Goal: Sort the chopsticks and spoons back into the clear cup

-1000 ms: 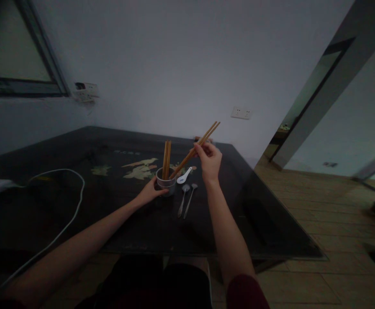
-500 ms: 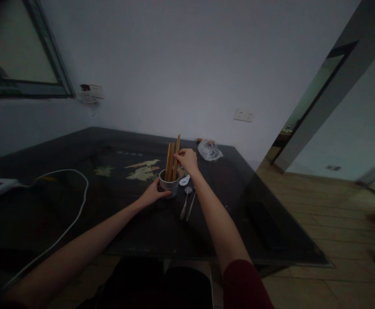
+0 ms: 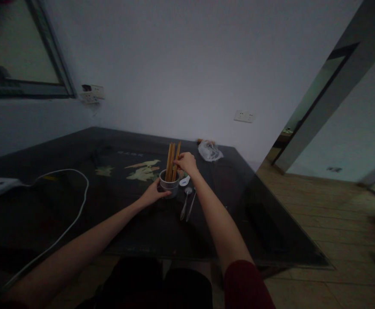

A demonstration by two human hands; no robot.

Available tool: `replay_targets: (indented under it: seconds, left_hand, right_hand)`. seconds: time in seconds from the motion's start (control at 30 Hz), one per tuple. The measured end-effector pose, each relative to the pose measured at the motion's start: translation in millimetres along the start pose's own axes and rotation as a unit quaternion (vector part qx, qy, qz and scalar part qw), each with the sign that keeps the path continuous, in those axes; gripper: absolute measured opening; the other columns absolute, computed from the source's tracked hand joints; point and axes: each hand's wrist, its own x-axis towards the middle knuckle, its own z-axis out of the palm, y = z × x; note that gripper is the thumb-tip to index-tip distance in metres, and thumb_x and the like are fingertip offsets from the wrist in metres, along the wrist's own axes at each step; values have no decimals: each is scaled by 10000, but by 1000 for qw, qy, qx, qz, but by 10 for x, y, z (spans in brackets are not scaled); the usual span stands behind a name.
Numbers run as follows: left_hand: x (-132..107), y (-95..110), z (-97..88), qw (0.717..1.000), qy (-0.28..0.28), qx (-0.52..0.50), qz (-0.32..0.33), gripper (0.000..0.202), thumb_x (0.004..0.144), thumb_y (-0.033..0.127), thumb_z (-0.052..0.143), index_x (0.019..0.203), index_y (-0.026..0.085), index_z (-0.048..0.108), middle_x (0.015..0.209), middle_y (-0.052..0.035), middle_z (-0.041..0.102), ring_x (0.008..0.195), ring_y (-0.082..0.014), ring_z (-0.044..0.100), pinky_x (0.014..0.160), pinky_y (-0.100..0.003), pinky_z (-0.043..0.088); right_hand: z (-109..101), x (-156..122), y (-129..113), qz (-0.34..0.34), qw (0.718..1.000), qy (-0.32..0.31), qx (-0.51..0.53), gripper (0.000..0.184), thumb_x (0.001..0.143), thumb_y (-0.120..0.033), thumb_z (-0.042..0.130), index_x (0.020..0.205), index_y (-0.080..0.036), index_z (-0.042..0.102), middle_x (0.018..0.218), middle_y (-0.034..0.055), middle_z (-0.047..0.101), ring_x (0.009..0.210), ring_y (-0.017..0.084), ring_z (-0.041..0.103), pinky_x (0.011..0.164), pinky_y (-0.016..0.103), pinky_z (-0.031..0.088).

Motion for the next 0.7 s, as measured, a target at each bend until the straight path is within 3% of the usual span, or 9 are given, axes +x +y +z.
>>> replay_targets:
  seconds: [0.5,0.7]
  left_hand:
    - [-26,65,4,1000,-6,-8,3,749,577,290,816,1228,143,475,1238,-156,592,1150,-289,562,1028,-470,393]
    - [-22,24,-1,1000,-7,-8,-2,746,576,299,819,1220,149,474,1233,-149,595,1140,-284,570,1018,-467,405]
  right_hand:
    - [32,67,-12,32,995,-75,58,173,694,-223,744,614,-141,615,643,27,695,535,121,656,553,197,541]
    - [3,90,13,31,990,-90,100,224,642,-263,790,583,-129,621,552,13,660,508,114,637,525,176,529]
